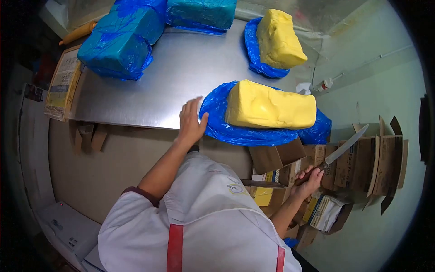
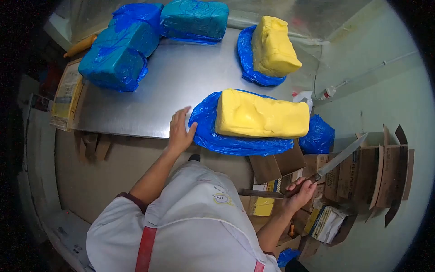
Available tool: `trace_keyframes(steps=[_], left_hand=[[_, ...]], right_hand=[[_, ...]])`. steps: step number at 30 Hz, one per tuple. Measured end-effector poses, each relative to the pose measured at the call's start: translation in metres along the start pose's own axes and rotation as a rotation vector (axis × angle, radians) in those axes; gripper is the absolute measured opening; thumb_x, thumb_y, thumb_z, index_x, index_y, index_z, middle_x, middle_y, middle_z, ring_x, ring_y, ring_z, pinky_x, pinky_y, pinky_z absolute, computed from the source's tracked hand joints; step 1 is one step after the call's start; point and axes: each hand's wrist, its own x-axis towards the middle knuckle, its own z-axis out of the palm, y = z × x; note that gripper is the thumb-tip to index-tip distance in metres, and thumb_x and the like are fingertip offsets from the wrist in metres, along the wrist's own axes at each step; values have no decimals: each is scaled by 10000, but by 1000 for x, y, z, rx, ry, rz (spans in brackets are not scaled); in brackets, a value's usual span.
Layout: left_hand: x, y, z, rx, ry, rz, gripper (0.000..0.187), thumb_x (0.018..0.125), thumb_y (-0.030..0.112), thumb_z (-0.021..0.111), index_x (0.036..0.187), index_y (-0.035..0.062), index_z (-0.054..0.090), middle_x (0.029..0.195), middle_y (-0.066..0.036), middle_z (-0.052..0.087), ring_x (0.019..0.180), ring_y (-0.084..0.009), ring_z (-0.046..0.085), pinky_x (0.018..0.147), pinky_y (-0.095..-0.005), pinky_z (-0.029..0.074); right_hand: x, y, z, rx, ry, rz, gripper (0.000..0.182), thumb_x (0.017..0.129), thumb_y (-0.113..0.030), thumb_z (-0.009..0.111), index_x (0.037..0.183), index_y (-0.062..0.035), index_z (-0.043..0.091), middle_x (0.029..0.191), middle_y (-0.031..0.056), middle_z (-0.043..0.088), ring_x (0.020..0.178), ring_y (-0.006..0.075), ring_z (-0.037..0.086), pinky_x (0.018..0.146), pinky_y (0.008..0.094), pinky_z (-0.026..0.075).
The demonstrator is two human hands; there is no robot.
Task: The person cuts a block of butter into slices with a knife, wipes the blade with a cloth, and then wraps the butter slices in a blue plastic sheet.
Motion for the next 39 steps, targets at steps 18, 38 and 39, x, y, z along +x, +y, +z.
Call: trace_keyframes(steps=[18, 38, 39], left_hand=[[45, -68, 46, -607, -236, -696, 225, 940, 179, 550, 1046, -12, 602, 876, -83, 658, 792, -187, 624, 776, -304, 502], [14, -50, -21, 204, -231, -309, 760, 831, 291, 686, 1436, 27, 309, 1459, -310, 279, 1370, -429, 267, 1120, -447, 251], [30, -46, -31, 91, -166, -198, 638, 846, 324, 673, 1356, 19, 439, 1403, -262, 407, 1324, -380, 372, 1093, -408, 307]], right_hand=[[-45, 21, -11, 30, -61, 159, 178, 983, -229, 522, 1065, -86, 453, 702, 34, 521, 483, 85, 490, 424, 211, 414], [-54, -47, 57, -214, -307, 267, 276, 996, -252, 467, 1193, -64, 510, 679, -6, 468, 503, 49, 419, 446, 186, 349], [-52, -54, 69, -292, -391, 243, 275, 987, -239, 477, 1188, -54, 510, 667, 23, 502, 500, 105, 467, 449, 230, 376]])
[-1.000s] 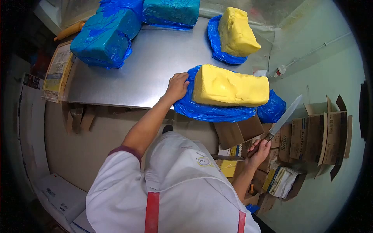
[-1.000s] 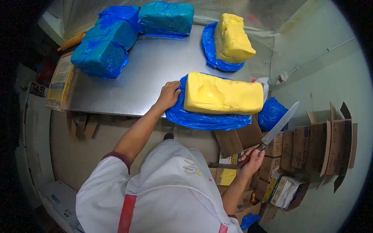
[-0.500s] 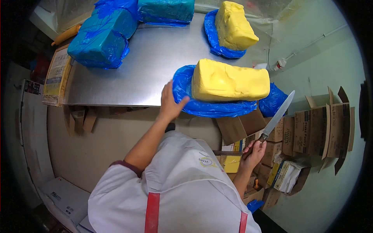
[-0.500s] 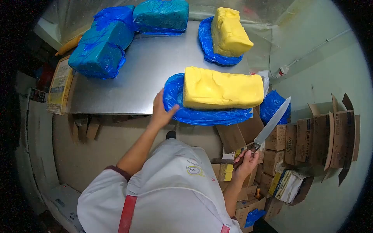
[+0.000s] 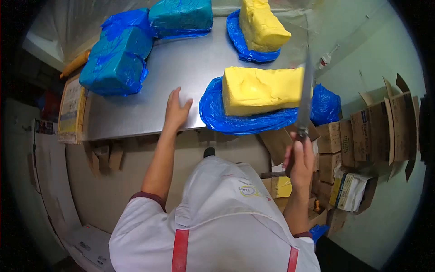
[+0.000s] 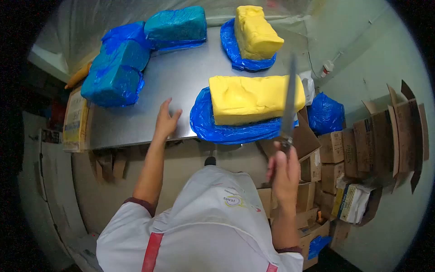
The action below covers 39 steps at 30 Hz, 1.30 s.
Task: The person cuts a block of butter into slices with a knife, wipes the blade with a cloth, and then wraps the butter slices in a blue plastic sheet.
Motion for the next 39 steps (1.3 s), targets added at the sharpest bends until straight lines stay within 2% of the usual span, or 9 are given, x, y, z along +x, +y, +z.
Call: trace_keyframes(steps=[4, 7, 17, 25, 29, 32, 35, 36, 39], left_hand=[[67, 82, -41, -235, -193, 144, 500, 891, 343, 626, 1256, 9, 551, 1293, -185, 548, 1238, -286, 486, 1045, -365, 358], [103, 132, -44, -278, -275, 255, 483, 922, 338, 594, 1264, 0, 547, 1272, -159, 569, 1222, -246, 497, 1034, -350, 360], [143, 169, -17, -257, -688, 193, 545, 907, 415, 609, 1264, 8, 554, 1275, -145, 568, 1250, -247, 472, 1052, -363, 337], [153, 166, -10, -258, -727, 186, 547, 890, 430, 629, 1271, 43, 563, 1282, -144, 564, 1257, -249, 467, 1061, -375, 326], [160, 166, -10, -192, -740, 203, 540, 892, 422, 627, 1282, 55, 555, 1294, -151, 554, 1270, -255, 457, 1075, -388, 315], [179, 157, -7, -131, -786, 311, 654, 811, 530, 681, 1233, 39, 587, 1238, -203, 585, 1212, -298, 519, 1032, -397, 373], [185, 166, -10, 83, -875, 254, 685, 824, 531, 656, 1324, 82, 524, 1347, -202, 503, 1318, -320, 409, 1108, -427, 277], [188, 166, -9, 128, -904, 233, 782, 780, 596, 659, 1354, 92, 494, 1386, -228, 455, 1344, -348, 371, 1122, -442, 258], [186, 166, -2, 249, -874, 261, 836, 765, 626, 649, 1383, 96, 458, 1421, -238, 408, 1364, -357, 339, 1132, -450, 242]], right_hand=[[19, -27, 53, -578, -135, -273, 247, 950, -173, 499, 1126, 0, 497, 660, 169, 597, 562, 359, 589, 505, 428, 454], [24, -29, 83, -741, -174, -346, 220, 924, -114, 494, 1069, 48, 456, 686, 261, 595, 649, 483, 571, 588, 535, 453], [27, -8, 101, -743, -169, -376, 240, 913, -98, 494, 1065, 68, 411, 736, 272, 606, 643, 449, 599, 589, 538, 466], [27, -4, 105, -735, -167, -295, 268, 921, -92, 490, 1134, 56, 423, 757, 268, 612, 665, 451, 593, 603, 542, 447], [29, -6, 105, -790, -186, -253, 233, 921, -99, 484, 1086, 51, 415, 705, 269, 602, 629, 458, 585, 583, 556, 444], [33, -5, 105, -850, -237, -189, 186, 920, -99, 484, 1018, 37, 404, 658, 268, 592, 603, 466, 578, 572, 567, 442], [34, -1, 106, -881, -254, -195, 166, 917, -99, 487, 961, 26, 388, 633, 271, 586, 591, 476, 575, 566, 573, 443], [36, -2, 106, -887, -264, -186, 169, 916, -102, 488, 949, 28, 384, 633, 274, 585, 593, 478, 576, 568, 573, 445], [38, 5, 105, -899, -287, -187, 178, 915, -107, 485, 935, 35, 379, 641, 285, 587, 601, 485, 579, 573, 573, 452]])
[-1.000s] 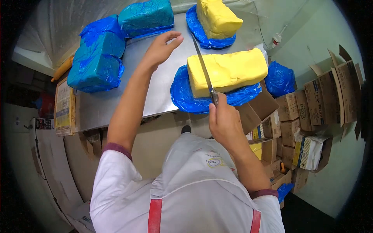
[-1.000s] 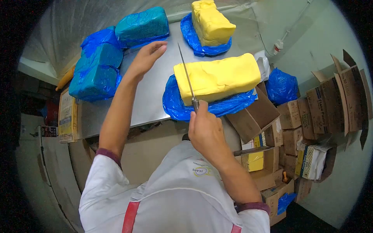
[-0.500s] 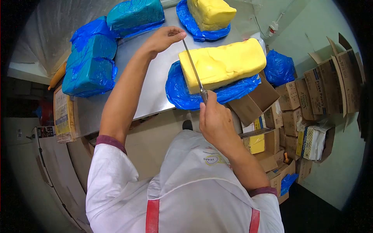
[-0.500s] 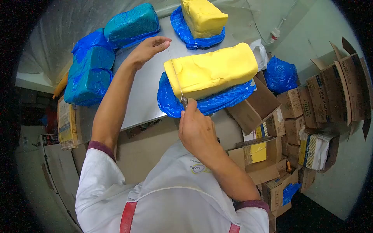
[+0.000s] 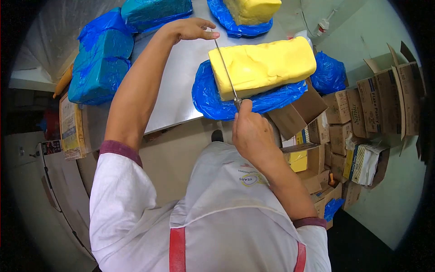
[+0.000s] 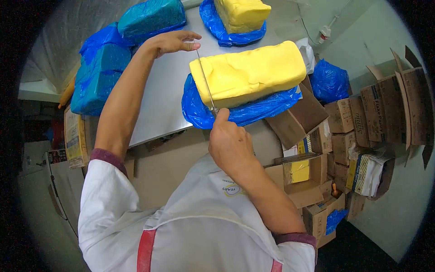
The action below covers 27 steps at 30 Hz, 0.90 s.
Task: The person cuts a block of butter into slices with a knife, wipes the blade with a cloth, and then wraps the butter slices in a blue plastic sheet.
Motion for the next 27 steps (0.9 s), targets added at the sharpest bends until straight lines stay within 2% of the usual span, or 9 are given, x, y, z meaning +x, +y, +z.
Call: trace_keyframes(steps=[1, 4, 9, 15, 21, 24, 27], left_hand=[[1, 1, 1, 12, -11, -19, 853, 760, 633, 646, 1391, 95, 445, 1433, -237, 391, 1369, -360, 326, 1133, -454, 239], [4, -2, 8, 36, -46, -61, 894, 753, 646, 642, 1413, 90, 411, 1462, -232, 351, 1383, -365, 298, 1134, -461, 235], [15, -15, 24, 34, -91, -86, 911, 768, 635, 641, 1433, 74, 373, 1479, -216, 332, 1388, -354, 291, 1128, -456, 246], [43, -47, 50, 67, -102, -90, 811, 827, 481, 658, 1444, 56, 347, 1479, -218, 334, 1381, -336, 310, 1114, -411, 285], [69, -76, 75, 92, -163, -61, 884, 803, 412, 669, 1469, 13, 245, 1464, -279, 314, 1362, -364, 327, 1113, -411, 288], [80, -78, 91, 353, -96, -147, 960, 760, 411, 695, 1475, 4, 200, 1485, -298, 247, 1354, -429, 304, 1115, -431, 280], [85, -84, 107, 408, -59, -224, 1004, 793, 516, 616, 1501, 42, 84, 1549, -250, 63, 1423, -434, 113, 1113, -579, 201]], right_hand=[[1, 2, 2, -5, -4, -6, 181, 915, -109, 483, 933, 38, 379, 645, 289, 588, 603, 487, 580, 575, 573, 455], [5, 1, 1, -64, -90, 46, 178, 800, 1, 498, 931, 60, 393, 725, 316, 619, 712, 482, 635, 671, 547, 511], [9, 8, 11, -81, -115, 52, 189, 788, 10, 505, 937, 62, 400, 743, 315, 625, 720, 480, 638, 682, 542, 513], [17, 25, 33, -86, -162, 71, 221, 776, 18, 514, 961, 70, 405, 768, 322, 628, 751, 485, 637, 707, 550, 507], [24, 43, 55, -57, -211, 119, 212, 800, 3, 490, 980, 77, 406, 792, 345, 620, 784, 498, 631, 742, 558, 496], [28, 51, 66, -38, -234, 158, 193, 823, -11, 467, 983, 77, 405, 807, 353, 619, 797, 502, 630, 754, 557, 495], [32, 59, 79, -26, -248, 186, 181, 838, -20, 452, 984, 76, 406, 817, 354, 620, 804, 501, 630, 759, 554, 496]])
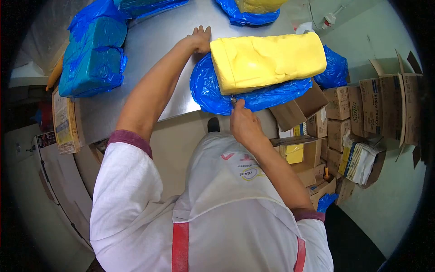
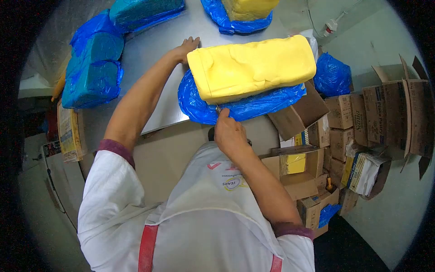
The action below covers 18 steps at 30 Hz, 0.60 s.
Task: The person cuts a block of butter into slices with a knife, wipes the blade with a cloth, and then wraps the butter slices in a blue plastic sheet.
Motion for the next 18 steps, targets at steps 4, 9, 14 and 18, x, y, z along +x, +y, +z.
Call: trace_keyframes(steps=[4, 9, 14, 18], left_hand=[[-7, 5, 7, -53, 22, -75, 1029, 791, 530, 617, 1510, 76, 37, 1560, -225, 26, 1440, -398, 73, 1111, -606, 164], [-17, 4, 5, -122, 48, -78, 1058, 761, 538, 656, 1511, 86, 63, 1561, -217, 48, 1445, -373, 76, 1122, -585, 159], [-48, -19, -10, -875, 318, 238, 650, 862, 402, 631, 1342, 0, 459, 1340, -186, 503, 1277, -276, 449, 1067, -383, 326], [-149, 19, -52, -1032, 235, 329, 398, 918, 295, 597, 1177, -7, 619, 1132, -100, 653, 1099, -185, 572, 990, -320, 390]], right_hand=[[8, 10, 18, 28, 11, -6, 172, 846, -28, 450, 980, 71, 407, 825, 351, 621, 810, 498, 630, 757, 547, 501], [8, 18, 28, 45, 41, -23, 206, 913, -118, 440, 998, 65, 401, 808, 336, 621, 786, 496, 621, 736, 560, 486], [9, 21, 38, 30, 102, -17, 229, 940, -159, 444, 998, 60, 410, 797, 329, 624, 780, 496, 620, 724, 567, 481], [7, 21, 40, 54, 127, -4, 231, 934, -159, 445, 998, 61, 417, 803, 329, 627, 783, 496, 621, 733, 570, 481]])
